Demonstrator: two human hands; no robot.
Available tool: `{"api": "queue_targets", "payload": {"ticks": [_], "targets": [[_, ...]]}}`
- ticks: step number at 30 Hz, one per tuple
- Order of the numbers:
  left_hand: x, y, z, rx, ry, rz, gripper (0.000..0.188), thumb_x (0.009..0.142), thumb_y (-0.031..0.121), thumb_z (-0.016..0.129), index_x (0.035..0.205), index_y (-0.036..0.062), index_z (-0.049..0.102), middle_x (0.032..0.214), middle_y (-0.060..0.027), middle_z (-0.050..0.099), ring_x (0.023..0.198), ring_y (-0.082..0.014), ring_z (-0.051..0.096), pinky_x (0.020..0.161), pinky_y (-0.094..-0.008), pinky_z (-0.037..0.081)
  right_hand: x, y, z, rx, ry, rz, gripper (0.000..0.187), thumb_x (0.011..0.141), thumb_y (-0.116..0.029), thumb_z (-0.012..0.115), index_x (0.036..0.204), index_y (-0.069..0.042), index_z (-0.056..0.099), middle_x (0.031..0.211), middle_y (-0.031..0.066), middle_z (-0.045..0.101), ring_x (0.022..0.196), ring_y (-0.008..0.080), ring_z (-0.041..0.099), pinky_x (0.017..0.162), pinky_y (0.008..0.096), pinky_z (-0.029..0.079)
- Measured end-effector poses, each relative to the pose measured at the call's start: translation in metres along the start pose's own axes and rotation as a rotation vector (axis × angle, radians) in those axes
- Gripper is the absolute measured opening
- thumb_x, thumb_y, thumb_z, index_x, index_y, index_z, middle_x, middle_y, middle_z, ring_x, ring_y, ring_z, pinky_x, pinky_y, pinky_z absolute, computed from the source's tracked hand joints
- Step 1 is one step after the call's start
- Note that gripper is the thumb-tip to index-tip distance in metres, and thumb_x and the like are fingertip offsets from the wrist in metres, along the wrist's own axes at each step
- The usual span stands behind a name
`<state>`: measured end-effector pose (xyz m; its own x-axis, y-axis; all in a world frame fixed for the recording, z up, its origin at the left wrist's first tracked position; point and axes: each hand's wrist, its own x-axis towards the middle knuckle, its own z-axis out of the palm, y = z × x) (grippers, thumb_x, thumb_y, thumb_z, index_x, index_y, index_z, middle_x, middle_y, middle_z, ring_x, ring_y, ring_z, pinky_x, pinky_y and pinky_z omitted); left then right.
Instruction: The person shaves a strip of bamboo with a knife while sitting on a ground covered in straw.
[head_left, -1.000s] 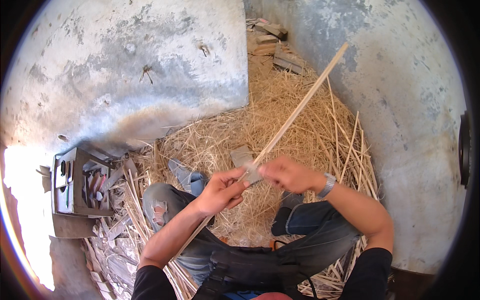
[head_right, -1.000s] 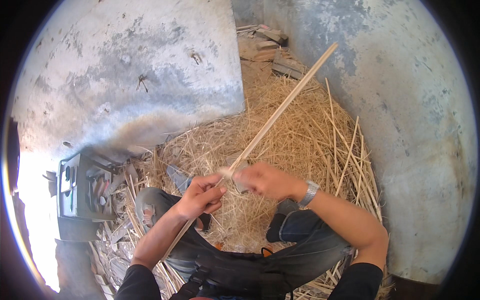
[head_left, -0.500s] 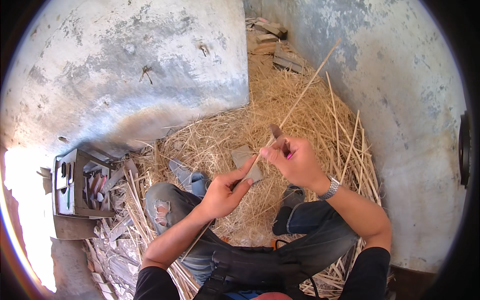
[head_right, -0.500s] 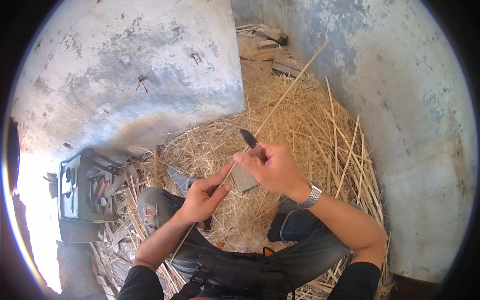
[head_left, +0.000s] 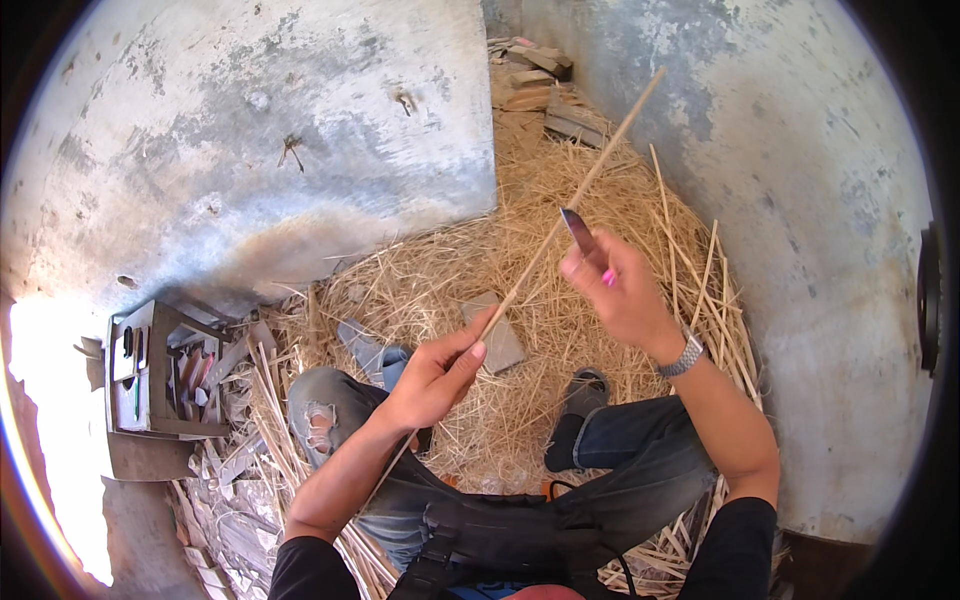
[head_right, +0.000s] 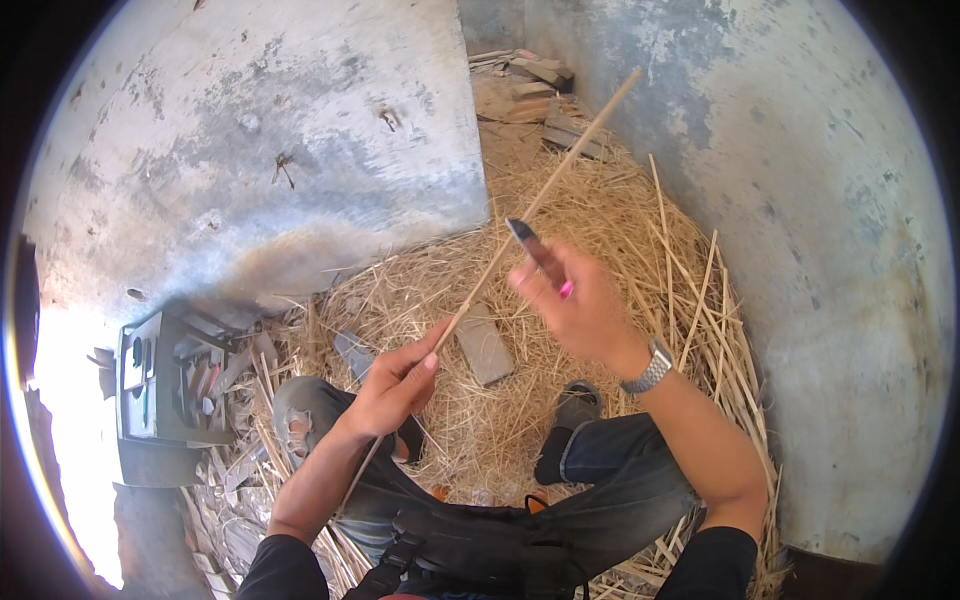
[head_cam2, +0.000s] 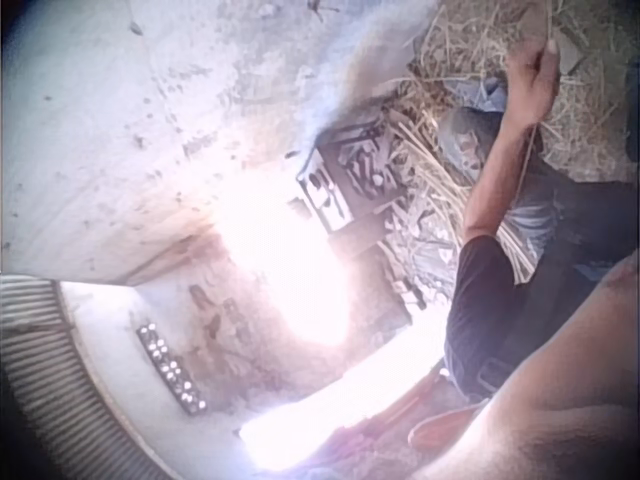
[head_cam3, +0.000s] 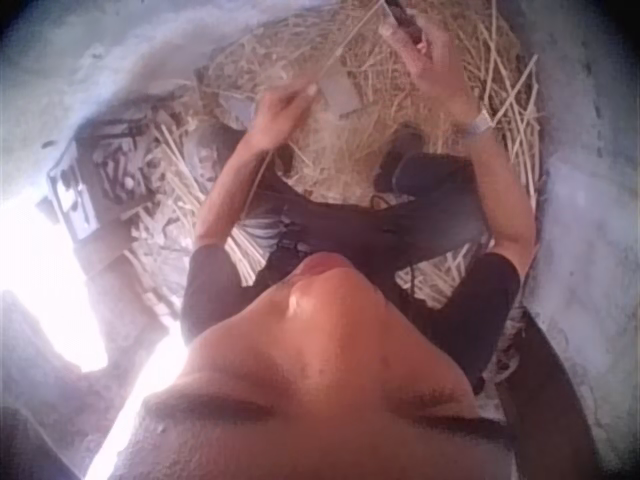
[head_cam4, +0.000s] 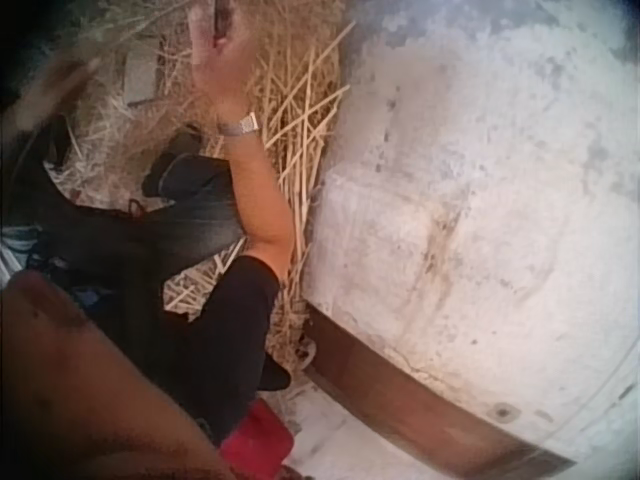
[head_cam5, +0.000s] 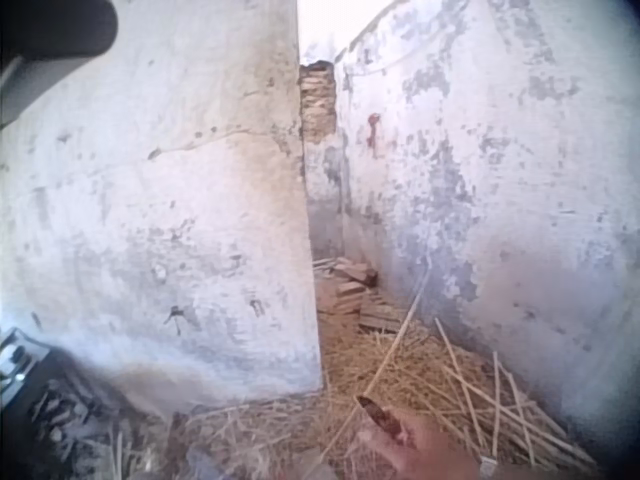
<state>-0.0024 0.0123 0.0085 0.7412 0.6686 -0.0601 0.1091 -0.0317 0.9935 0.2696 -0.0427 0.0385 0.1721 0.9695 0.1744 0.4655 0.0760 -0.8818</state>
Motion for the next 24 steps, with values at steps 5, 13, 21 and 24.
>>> {"api": "queue_targets", "payload": {"ticks": [5, 13, 21, 24], "targets": [[-0.006, -0.002, 0.006, -0.247, -0.178, -0.067, 0.047, 0.108, 0.014, 0.050, 0.154, 0.0052, 0.042, 0.066, 0.0094, 0.039, 0.056, 0.0004, 0.035, 0.052, -0.0189, 0.028, 0.020, 0.014, -0.039, -0.215, 0.323, -0.130, 0.047, 0.108, -0.036, 0.045, 0.078, -0.004, 0.059, 0.053, -0.0002, 0.046, 0.044, 0.0108, 0.041, 0.045, 0.0306, 0.032], [-0.005, -0.004, 0.005, -0.194, -0.175, -0.059, 0.049, 0.107, 0.012, 0.050, 0.154, 0.0047, 0.040, 0.066, 0.0100, 0.041, 0.057, 0.0003, 0.035, 0.053, -0.0194, 0.029, 0.001, 0.017, 0.000, -0.375, 0.267, -0.219, 0.045, 0.108, -0.033, 0.045, 0.079, -0.002, 0.060, 0.049, 0.0090, 0.043, 0.039, 0.0225, 0.041, 0.042, 0.0388, 0.034], [-0.005, -0.004, 0.006, -0.140, -0.167, -0.039, 0.048, 0.106, 0.010, 0.052, 0.153, 0.0027, 0.042, 0.071, 0.0103, 0.044, 0.064, 0.0003, 0.036, 0.057, -0.0195, 0.031, 0.029, 0.019, -0.030, -0.405, 0.377, -0.152, 0.046, 0.108, -0.033, 0.044, 0.079, -0.003, 0.064, 0.052, 0.0161, 0.050, 0.041, 0.0305, 0.048, 0.043, 0.0425, 0.037], [-0.004, -0.002, 0.006, -0.132, -0.132, 0.004, 0.047, 0.106, 0.009, 0.053, 0.152, 0.0019, 0.043, 0.075, 0.0092, 0.049, 0.065, 0.0003, 0.036, 0.058, -0.0189, 0.032, 0.006, 0.010, 0.013, -0.320, 0.225, -0.301, 0.046, 0.107, -0.030, 0.046, 0.070, -0.003, 0.051, 0.051, 0.0082, 0.040, 0.042, 0.0200, 0.036, 0.044, 0.0381, 0.030]]}}
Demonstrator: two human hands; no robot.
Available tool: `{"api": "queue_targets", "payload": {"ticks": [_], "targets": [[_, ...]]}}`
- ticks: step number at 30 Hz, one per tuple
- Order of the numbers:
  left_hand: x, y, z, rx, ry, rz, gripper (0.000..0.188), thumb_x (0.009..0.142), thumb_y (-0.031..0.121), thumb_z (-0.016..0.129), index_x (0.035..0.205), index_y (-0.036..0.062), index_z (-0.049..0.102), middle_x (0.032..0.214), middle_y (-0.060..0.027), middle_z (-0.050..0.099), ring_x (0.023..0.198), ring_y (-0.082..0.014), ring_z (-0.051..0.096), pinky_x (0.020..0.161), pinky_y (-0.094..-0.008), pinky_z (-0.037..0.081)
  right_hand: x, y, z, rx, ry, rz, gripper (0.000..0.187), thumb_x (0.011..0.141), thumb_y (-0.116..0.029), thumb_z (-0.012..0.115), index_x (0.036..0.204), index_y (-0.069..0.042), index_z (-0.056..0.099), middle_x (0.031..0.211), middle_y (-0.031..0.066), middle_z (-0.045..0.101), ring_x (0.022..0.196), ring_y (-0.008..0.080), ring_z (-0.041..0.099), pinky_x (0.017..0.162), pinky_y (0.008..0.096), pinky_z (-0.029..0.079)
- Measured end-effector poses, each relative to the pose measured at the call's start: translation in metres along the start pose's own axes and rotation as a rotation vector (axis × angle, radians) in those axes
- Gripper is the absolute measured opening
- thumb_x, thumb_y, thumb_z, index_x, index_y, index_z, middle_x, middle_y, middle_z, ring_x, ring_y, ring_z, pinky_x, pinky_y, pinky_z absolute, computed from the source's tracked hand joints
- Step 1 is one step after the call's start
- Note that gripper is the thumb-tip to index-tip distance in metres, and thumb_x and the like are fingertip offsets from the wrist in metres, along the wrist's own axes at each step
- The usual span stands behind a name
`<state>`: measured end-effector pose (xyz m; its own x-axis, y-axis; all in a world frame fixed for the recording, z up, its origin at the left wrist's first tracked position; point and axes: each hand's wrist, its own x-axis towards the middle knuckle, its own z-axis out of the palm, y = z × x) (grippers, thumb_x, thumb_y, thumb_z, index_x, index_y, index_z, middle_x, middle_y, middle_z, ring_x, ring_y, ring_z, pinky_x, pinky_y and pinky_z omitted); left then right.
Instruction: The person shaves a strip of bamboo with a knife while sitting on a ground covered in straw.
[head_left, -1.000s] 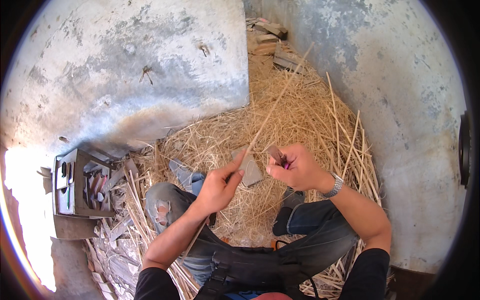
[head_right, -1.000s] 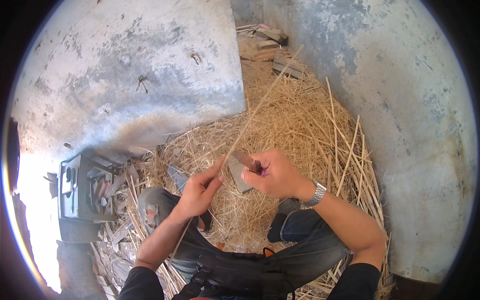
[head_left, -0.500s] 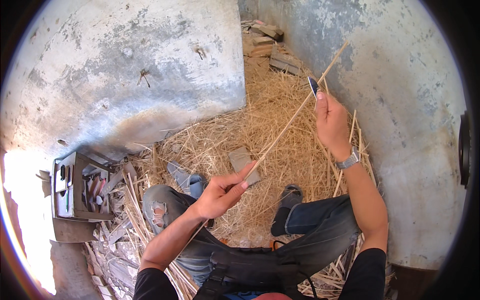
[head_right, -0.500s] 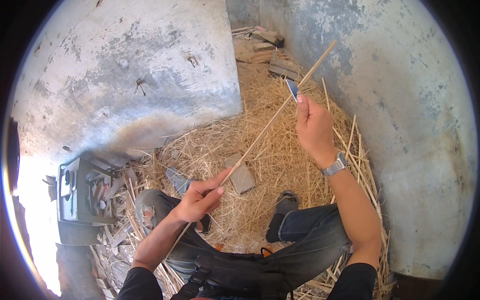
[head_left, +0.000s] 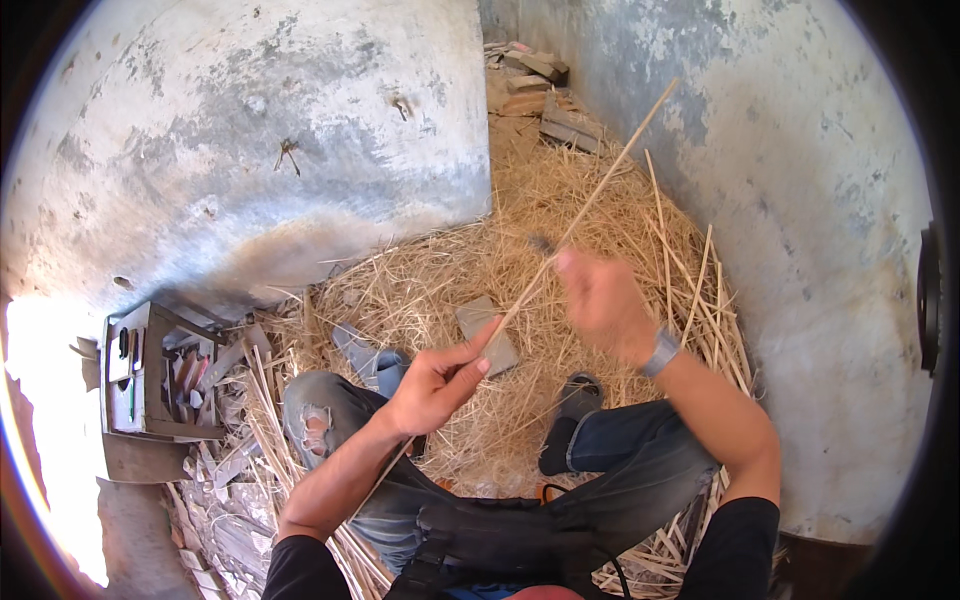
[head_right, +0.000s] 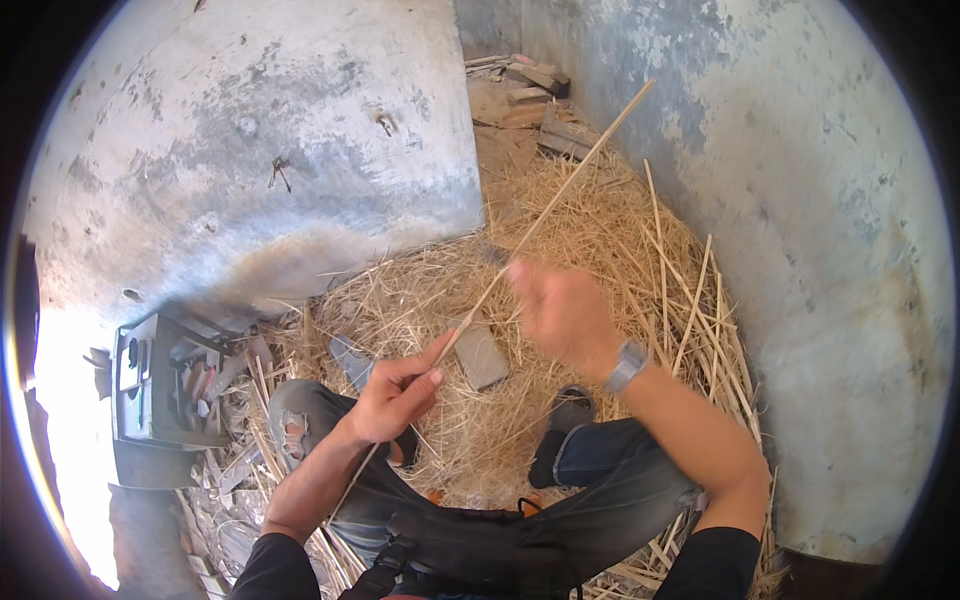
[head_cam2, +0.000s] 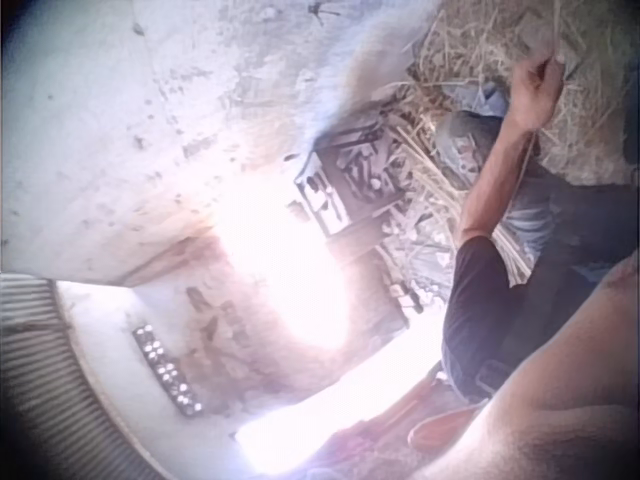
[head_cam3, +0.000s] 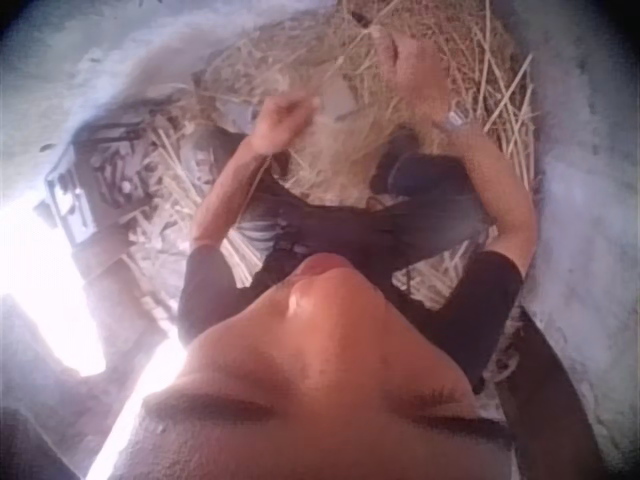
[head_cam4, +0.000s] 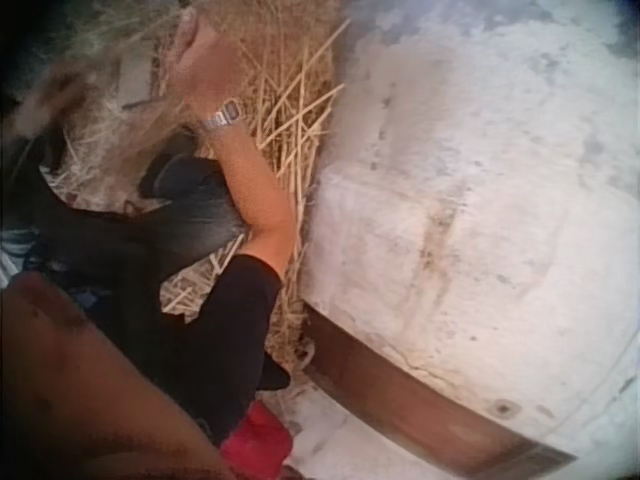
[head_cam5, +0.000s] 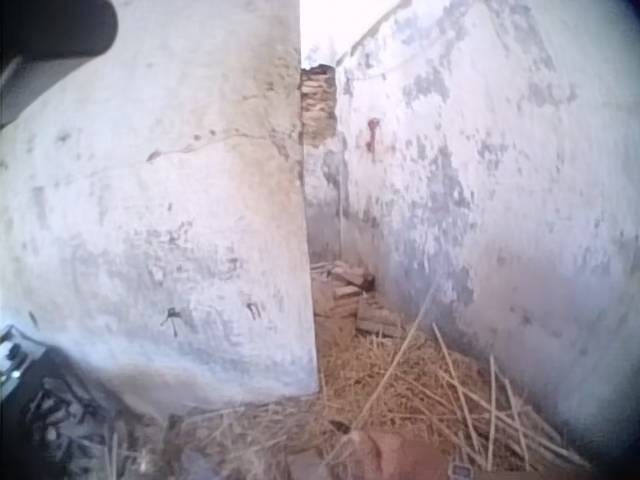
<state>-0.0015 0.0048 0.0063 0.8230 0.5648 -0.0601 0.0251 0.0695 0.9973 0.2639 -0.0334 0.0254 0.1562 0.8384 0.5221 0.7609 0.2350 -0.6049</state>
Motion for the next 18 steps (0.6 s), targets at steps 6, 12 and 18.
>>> {"api": "queue_targets", "payload": {"ticks": [6, 12, 18], "targets": [[0.002, 0.003, -0.004, -0.027, 0.032, -0.011, 0.047, 0.107, 0.010, 0.051, 0.153, 0.0021, 0.042, 0.076, 0.0089, 0.051, 0.063, 0.0005, 0.037, 0.056, -0.0188, 0.031, 0.006, -0.006, -0.004, 0.052, -0.050, 0.087, 0.042, 0.107, -0.026, 0.047, 0.072, -0.002, 0.051, 0.051, 0.0101, 0.038, 0.043, 0.0206, 0.037, 0.045, 0.0380, 0.031], [0.001, 0.004, -0.006, -0.146, -0.019, -0.024, 0.049, 0.108, 0.011, 0.049, 0.155, 0.0034, 0.038, 0.065, 0.0084, 0.043, 0.052, 0.0002, 0.035, 0.048, -0.0200, 0.027, -0.022, -0.022, 0.016, 0.150, -0.156, 0.090, 0.043, 0.107, -0.030, 0.047, 0.079, 0.001, 0.060, 0.053, 0.0147, 0.051, 0.043, 0.0246, 0.049, 0.046, 0.0392, 0.037], [-0.002, 0.002, -0.008, -0.161, -0.027, -0.036, 0.047, 0.108, 0.011, 0.049, 0.154, 0.0033, 0.040, 0.064, 0.0091, 0.044, 0.051, 0.0003, 0.035, 0.047, -0.0201, 0.027, -0.016, -0.009, 0.007, 0.639, -0.510, 0.301, 0.049, 0.109, -0.036, 0.045, 0.074, -0.004, 0.056, 0.053, 0.0018, 0.045, 0.047, 0.0112, 0.039, 0.047, 0.0310, 0.032]]}}
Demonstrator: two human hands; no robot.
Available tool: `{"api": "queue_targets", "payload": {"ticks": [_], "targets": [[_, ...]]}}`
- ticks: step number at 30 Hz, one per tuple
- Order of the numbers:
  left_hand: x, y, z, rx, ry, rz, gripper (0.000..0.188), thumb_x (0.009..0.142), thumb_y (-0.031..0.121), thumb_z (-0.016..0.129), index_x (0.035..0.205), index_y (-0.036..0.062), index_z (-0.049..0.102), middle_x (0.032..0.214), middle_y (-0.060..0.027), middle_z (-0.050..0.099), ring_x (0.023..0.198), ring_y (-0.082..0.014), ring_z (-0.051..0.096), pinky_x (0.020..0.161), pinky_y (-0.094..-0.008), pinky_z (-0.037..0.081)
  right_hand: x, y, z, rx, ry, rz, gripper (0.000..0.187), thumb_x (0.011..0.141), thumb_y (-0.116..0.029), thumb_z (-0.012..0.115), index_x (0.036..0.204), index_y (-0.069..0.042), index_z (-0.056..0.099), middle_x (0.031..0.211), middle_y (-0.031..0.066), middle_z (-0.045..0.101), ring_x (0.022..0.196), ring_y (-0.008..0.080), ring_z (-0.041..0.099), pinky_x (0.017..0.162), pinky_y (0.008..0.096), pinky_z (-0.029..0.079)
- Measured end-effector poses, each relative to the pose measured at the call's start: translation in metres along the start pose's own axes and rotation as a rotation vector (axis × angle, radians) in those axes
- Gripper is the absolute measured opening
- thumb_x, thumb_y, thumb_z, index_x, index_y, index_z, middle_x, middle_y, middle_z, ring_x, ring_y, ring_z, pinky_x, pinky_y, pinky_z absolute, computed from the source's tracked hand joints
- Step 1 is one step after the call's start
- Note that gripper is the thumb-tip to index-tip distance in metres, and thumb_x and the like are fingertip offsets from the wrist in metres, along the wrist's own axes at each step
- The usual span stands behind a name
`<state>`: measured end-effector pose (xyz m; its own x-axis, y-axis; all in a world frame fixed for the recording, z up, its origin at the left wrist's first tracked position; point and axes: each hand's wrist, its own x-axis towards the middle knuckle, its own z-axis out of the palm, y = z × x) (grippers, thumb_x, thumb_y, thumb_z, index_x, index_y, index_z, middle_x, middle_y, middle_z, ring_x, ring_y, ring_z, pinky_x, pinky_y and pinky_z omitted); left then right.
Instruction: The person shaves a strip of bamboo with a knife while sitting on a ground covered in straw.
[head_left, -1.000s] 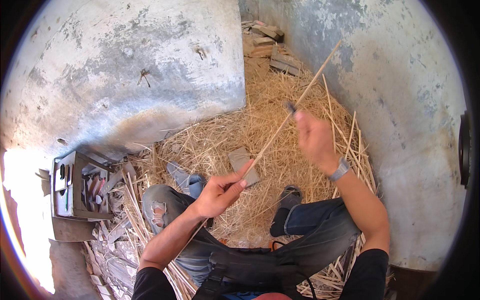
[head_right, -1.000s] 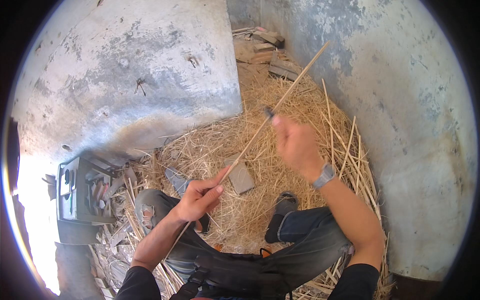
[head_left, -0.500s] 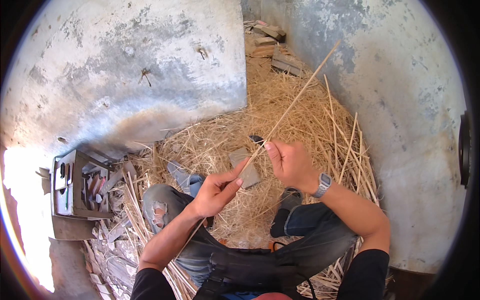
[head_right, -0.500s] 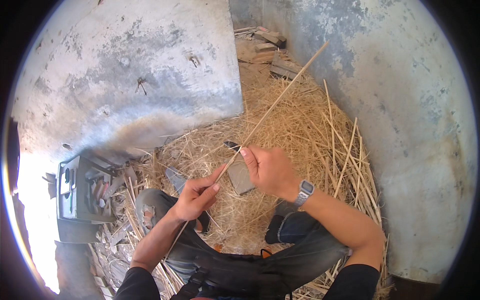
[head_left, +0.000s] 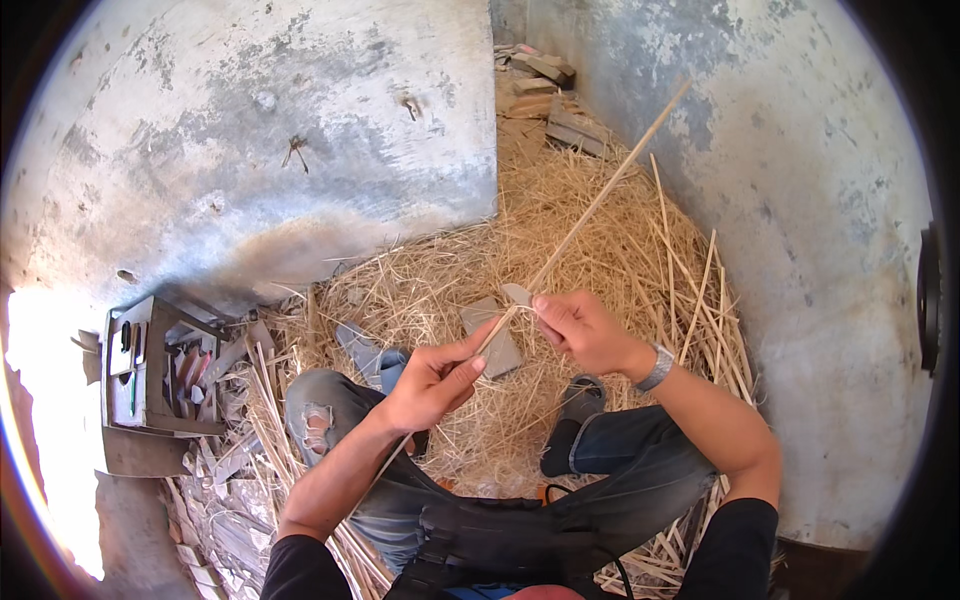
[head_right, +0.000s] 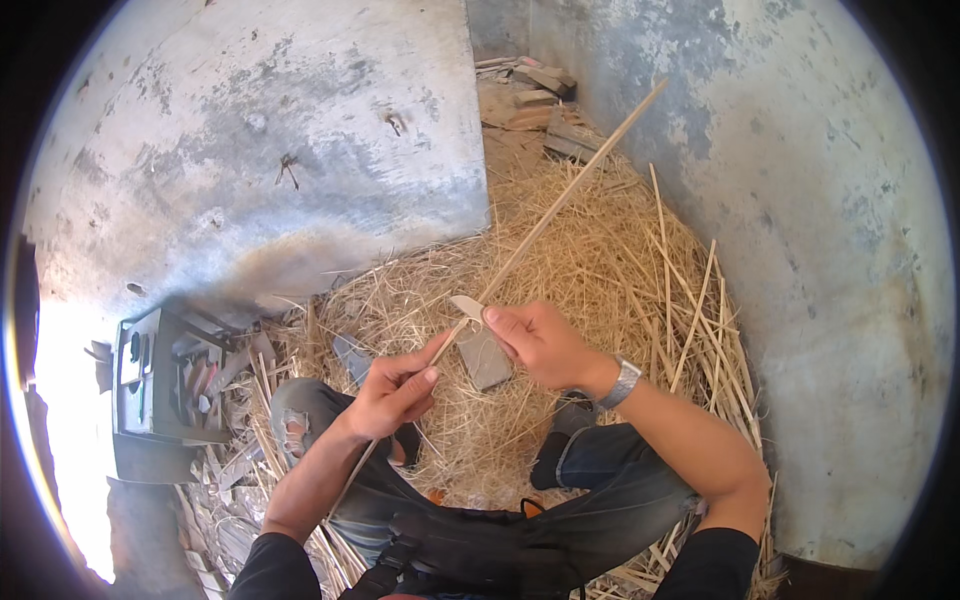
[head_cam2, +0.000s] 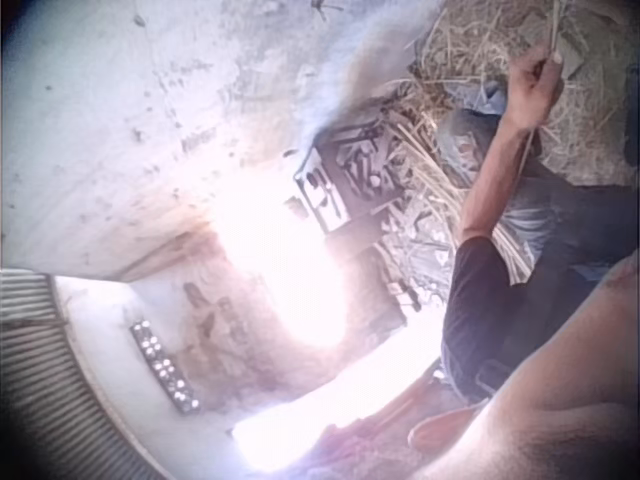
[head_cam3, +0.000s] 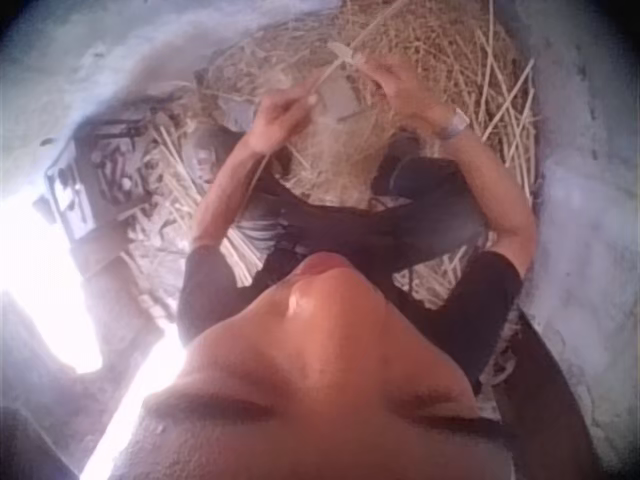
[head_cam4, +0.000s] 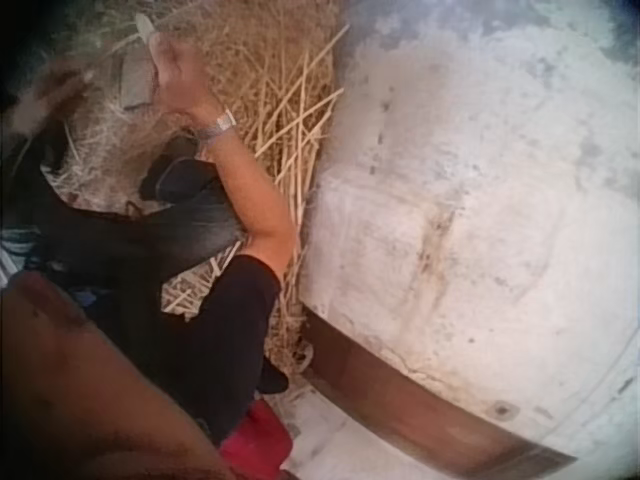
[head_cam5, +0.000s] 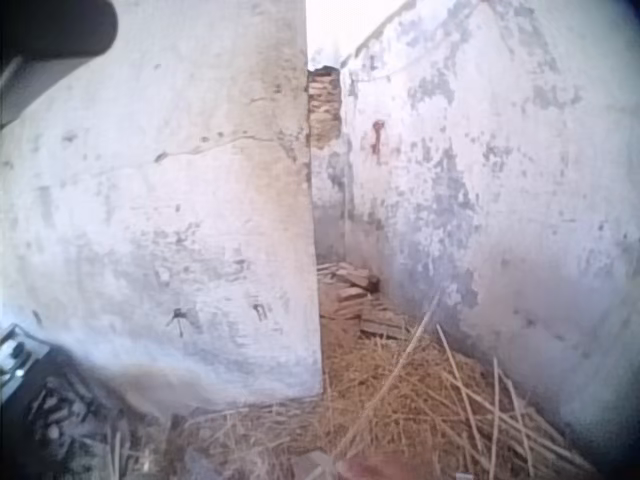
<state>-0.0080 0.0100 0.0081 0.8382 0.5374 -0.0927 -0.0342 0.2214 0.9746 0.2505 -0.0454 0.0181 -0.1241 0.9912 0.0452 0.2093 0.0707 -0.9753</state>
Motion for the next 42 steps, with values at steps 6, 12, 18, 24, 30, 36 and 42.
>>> {"api": "queue_targets", "payload": {"ticks": [6, 12, 18, 24, 30, 36, 42], "targets": [[0.000, 0.001, -0.001, 0.116, 0.022, 0.016, 0.044, 0.107, 0.011, 0.050, 0.150, 0.0013, 0.045, 0.069, 0.0063, 0.054, 0.056, -0.0011, 0.042, 0.052, -0.0216, 0.035, 0.000, -0.017, -0.021, 0.343, 0.016, 0.192, 0.052, 0.108, -0.042, 0.045, 0.072, -0.007, 0.059, 0.055, -0.0052, 0.039, 0.048, 0.0060, 0.032, 0.045, 0.0250, 0.028], [0.005, 0.006, 0.010, 0.560, 0.096, 0.074, 0.041, 0.104, 0.011, 0.056, 0.142, -0.0025, 0.053, 0.109, -0.0124, 0.075, 0.081, -0.0085, 0.060, 0.078, -0.0268, 0.051, 0.000, -0.022, 0.001, -0.247, 0.190, -0.076, 0.030, 0.097, -0.021, 0.067, 0.074, -0.003, 0.061, 0.055, -0.0003, 0.048, 0.049, 0.0082, 0.037, 0.046, 0.0266, 0.031], [0.008, -0.005, 0.011, 0.526, 0.065, 0.111, 0.042, 0.104, 0.012, 0.057, 0.144, 0.0015, 0.053, 0.115, -0.0139, 0.073, 0.083, -0.0079, 0.061, 0.079, -0.0294, 0.053, -0.005, -0.019, -0.005, -0.315, 0.088, -0.185, 0.025, 0.090, -0.012, 0.069, 0.070, -0.001, 0.058, 0.054, 0.0013, 0.043, 0.051, 0.0083, 0.035, 0.048, 0.0283, 0.031], [0.016, 0.000, -0.013, 0.136, 0.241, -0.041, 0.049, 0.109, 0.017, 0.047, 0.156, 0.0084, 0.038, 0.063, 0.0085, 0.034, 0.049, -0.0026, 0.032, 0.044, -0.0223, 0.028, -0.013, -0.027, 0.001, 0.090, -0.295, -0.047, 0.022, 0.089, -0.011, 0.070, 0.070, -0.003, 0.060, 0.059, -0.0035, 0.050, 0.054, 0.0061, 0.041, 0.051, 0.0256, 0.033], [0.009, 0.005, -0.007, -0.016, 0.115, -0.015, 0.049, 0.108, 0.014, 0.047, 0.156, 0.0079, 0.037, 0.063, 0.0082, 0.033, 0.049, -0.0024, 0.027, 0.045, -0.0220, 0.026, -0.004, -0.019, -0.013, -0.130, 0.069, -0.041, 0.021, 0.085, -0.023, 0.079, 0.087, -0.005, 0.066, 0.057, -0.0064, 0.045, 0.053, 0.0036, 0.040, 0.051, 0.0253, 0.034], [0.008, 0.001, -0.001, 0.006, 0.035, -0.032, 0.049, 0.109, 0.017, 0.049, 0.156, 0.0074, 0.038, 0.062, 0.0094, 0.037, 0.051, -0.0009, 0.033, 0.048, -0.0203, 0.028, -0.001, -0.023, -0.012, -0.211, 0.364, -0.029, 0.031, 0.085, -0.027, 0.082, 0.100, -0.003, 0.067, 0.062, -0.0079, 0.045, 0.054, 0.0013, 0.039, 0.051, 0.0225, 0.031], [0.006, -0.003, 0.003, 0.022, -0.028, -0.038, 0.051, 0.108, 0.017, 0.050, 0.156, 0.0077, 0.036, 0.063, 0.0089, 0.040, 0.052, -0.0011, 0.035, 0.049, -0.0205, 0.028, 0.003, -0.020, -0.010, -0.228, 0.396, -0.053, 0.028, 0.089, -0.025, 0.080, 0.093, -0.002, 0.065, 0.065, -0.0072, 0.048, 0.057, 0.0017, 0.041, 0.053, 0.0224, 0.034]]}}
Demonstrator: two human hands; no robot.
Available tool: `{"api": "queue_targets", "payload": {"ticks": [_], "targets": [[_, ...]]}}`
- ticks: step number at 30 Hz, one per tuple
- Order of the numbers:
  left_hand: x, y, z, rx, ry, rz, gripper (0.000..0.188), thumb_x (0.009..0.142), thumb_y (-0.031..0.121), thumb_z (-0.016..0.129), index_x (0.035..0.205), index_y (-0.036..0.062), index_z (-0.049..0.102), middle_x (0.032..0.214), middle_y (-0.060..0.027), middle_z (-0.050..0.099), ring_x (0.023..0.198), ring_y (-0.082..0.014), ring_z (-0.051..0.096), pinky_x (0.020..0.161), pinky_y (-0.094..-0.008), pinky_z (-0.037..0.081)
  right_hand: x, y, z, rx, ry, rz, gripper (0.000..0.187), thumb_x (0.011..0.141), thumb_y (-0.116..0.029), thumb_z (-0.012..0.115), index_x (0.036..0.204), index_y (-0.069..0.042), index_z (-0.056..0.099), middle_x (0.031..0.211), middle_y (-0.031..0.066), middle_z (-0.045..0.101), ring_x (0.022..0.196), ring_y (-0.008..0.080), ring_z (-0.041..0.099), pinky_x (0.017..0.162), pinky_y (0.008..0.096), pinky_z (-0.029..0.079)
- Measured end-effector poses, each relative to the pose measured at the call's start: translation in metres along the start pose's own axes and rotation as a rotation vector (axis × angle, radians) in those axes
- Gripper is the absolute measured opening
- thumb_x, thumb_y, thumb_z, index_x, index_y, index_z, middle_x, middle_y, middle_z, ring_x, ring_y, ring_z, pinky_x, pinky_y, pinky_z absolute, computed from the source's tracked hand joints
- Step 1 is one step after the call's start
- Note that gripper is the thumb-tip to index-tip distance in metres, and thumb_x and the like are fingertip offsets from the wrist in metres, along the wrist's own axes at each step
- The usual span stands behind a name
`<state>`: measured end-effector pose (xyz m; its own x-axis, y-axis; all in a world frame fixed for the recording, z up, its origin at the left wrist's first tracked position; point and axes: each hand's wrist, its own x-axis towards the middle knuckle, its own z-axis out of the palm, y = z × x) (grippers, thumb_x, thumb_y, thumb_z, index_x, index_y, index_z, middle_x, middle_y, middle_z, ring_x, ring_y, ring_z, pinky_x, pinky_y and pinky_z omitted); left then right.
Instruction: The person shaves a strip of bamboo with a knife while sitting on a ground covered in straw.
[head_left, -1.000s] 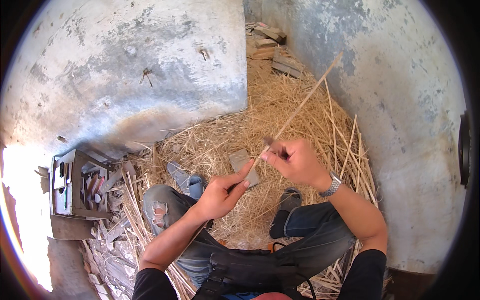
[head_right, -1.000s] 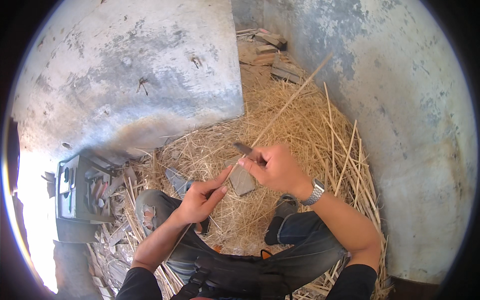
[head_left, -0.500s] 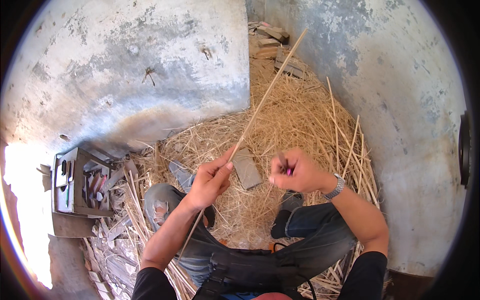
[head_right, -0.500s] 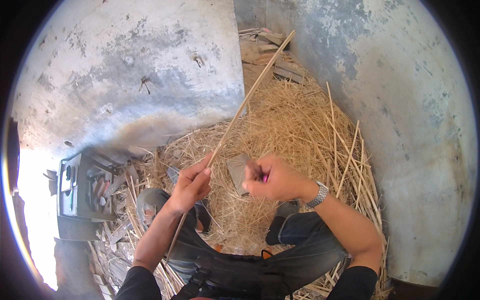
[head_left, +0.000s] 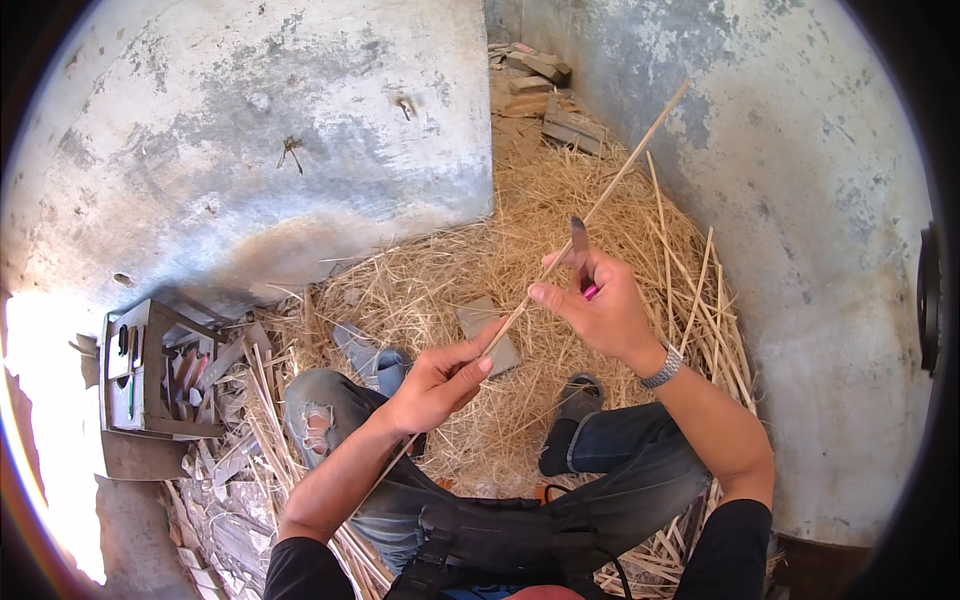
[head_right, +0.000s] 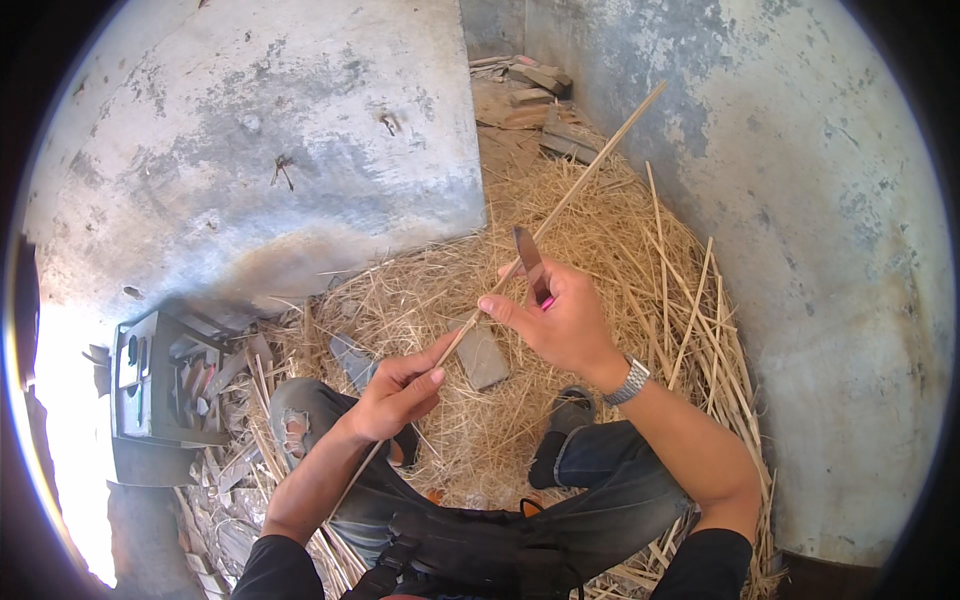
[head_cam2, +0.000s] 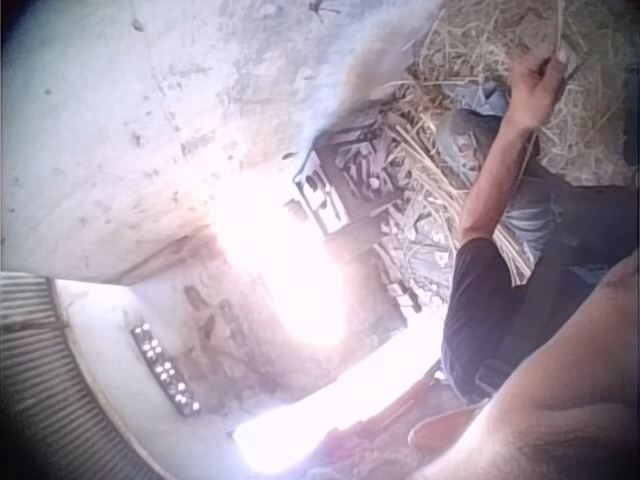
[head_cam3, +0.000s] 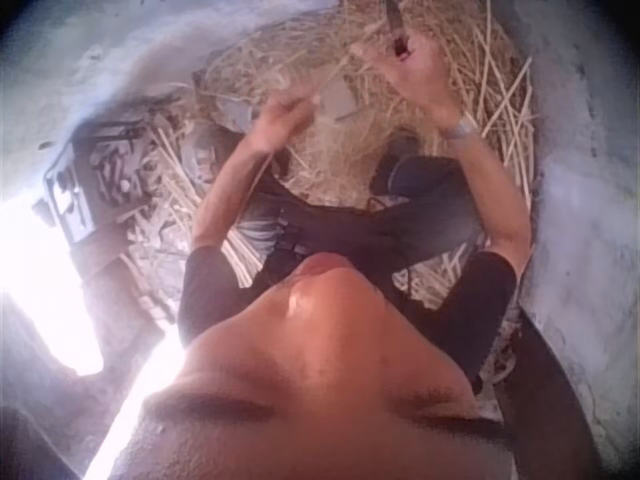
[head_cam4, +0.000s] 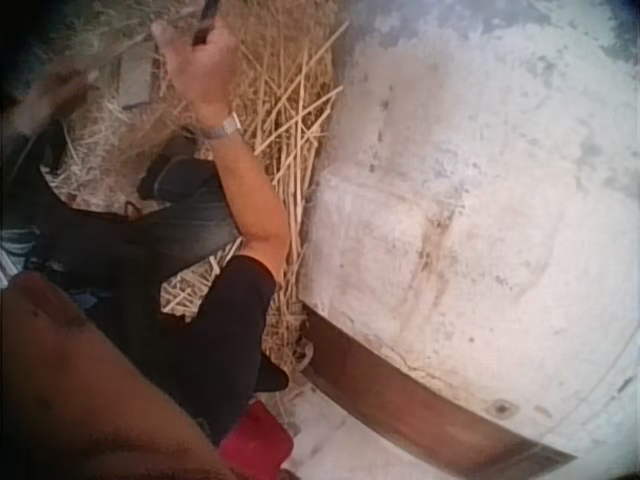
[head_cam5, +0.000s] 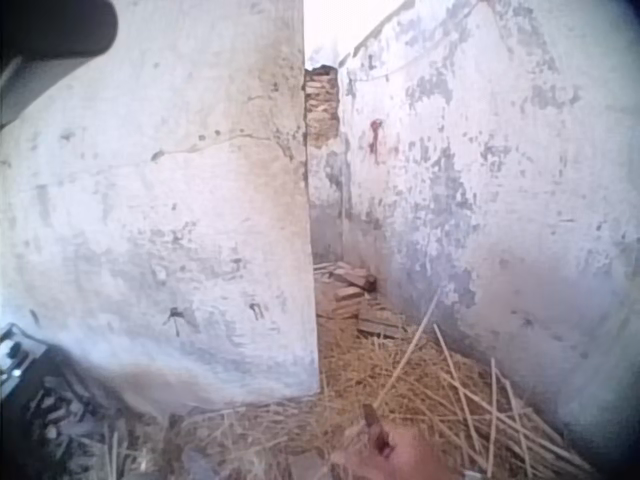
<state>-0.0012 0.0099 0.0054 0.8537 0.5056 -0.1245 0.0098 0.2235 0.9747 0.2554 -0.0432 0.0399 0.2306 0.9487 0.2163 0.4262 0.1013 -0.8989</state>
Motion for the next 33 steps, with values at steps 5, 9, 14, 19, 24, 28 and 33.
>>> {"api": "queue_targets", "payload": {"ticks": [5, 9, 14, 19, 24, 28, 33], "targets": [[0.001, 0.007, -0.004, -0.068, -0.093, -0.037, 0.047, 0.109, 0.020, 0.047, 0.154, 0.0071, 0.041, 0.062, 0.0063, 0.043, 0.050, -0.0022, 0.037, 0.047, -0.0206, 0.030, -0.002, 0.006, 0.003, 0.232, 0.043, 0.142, 0.025, 0.096, -0.024, 0.073, 0.088, -0.002, 0.063, 0.060, -0.0067, 0.046, 0.055, 0.0027, 0.039, 0.052, 0.0233, 0.033], [0.002, 0.003, 0.000, -0.035, -0.090, -0.051, 0.042, 0.110, 0.024, 0.043, 0.147, 0.0041, 0.048, 0.063, 0.0037, 0.045, 0.047, -0.0036, 0.040, 0.047, -0.0200, 0.036, -0.014, -0.002, 0.018, 0.189, 0.025, 0.110, 0.033, 0.097, -0.027, 0.070, 0.077, -0.003, 0.064, 0.062, -0.0026, 0.055, 0.056, 0.0043, 0.044, 0.050, 0.0252, 0.034], [0.002, -0.003, -0.001, -0.012, -0.014, -0.035, 0.046, 0.110, 0.023, 0.046, 0.152, 0.0052, 0.042, 0.066, 0.0029, 0.049, 0.049, -0.0032, 0.040, 0.045, -0.0208, 0.034, -0.008, -0.009, 0.010, -0.045, -0.018, -0.025, 0.034, 0.105, -0.027, 0.056, 0.085, -0.001, 0.060, 0.056, -0.0019, 0.046, 0.051, 0.0074, 0.041, 0.049, 0.0281, 0.029], [0.003, -0.014, 0.003, 0.009, 0.024, 0.065, 0.049, 0.107, 0.015, 0.053, 0.154, 0.0077, 0.042, 0.062, 0.0046, 0.046, 0.049, -0.0031, 0.038, 0.044, -0.0218, 0.031, 0.014, 0.003, -0.023, -0.357, 0.143, -0.100, 0.042, 0.107, -0.032, 0.049, 0.082, -0.001, 0.060, 0.053, 0.0035, 0.044, 0.046, 0.0124, 0.039, 0.046, 0.0328, 0.031], [0.007, -0.004, 0.008, -0.165, 0.052, -0.044, 0.048, 0.103, 0.006, 0.057, 0.150, 0.0094, 0.048, 0.057, 0.0056, 0.041, 0.044, -0.0038, 0.032, 0.043, -0.0229, 0.027, -0.006, -0.002, 0.010, -0.427, 0.118, -0.209, 0.045, 0.108, -0.035, 0.045, 0.084, -0.002, 0.066, 0.047, 0.0114, 0.046, 0.038, 0.0247, 0.048, 0.041, 0.0380, 0.035], [0.005, -0.013, 0.001, -0.247, 0.024, -0.027, 0.048, 0.103, 0.006, 0.057, 0.150, 0.0097, 0.049, 0.056, 0.0061, 0.038, 0.042, -0.0038, 0.029, 0.041, -0.0237, 0.025, -0.011, -0.005, 0.017, -0.457, 0.064, -0.281, 0.041, 0.107, -0.032, 0.048, 0.087, -0.003, 0.068, 0.050, 0.0150, 0.051, 0.039, 0.0303, 0.051, 0.041, 0.0408, 0.038], [0.003, -0.003, 0.006, -0.322, 0.014, -0.008, 0.048, 0.102, 0.006, 0.059, 0.149, 0.0098, 0.050, 0.060, 0.0076, 0.038, 0.046, -0.0025, 0.031, 0.043, -0.0232, 0.025, -0.003, -0.009, 0.008, -0.367, 0.128, -0.164, 0.039, 0.106, -0.030, 0.050, 0.088, -0.001, 0.068, 0.051, 0.0142, 0.049, 0.041, 0.0253, 0.048, 0.043, 0.0398, 0.034]]}}
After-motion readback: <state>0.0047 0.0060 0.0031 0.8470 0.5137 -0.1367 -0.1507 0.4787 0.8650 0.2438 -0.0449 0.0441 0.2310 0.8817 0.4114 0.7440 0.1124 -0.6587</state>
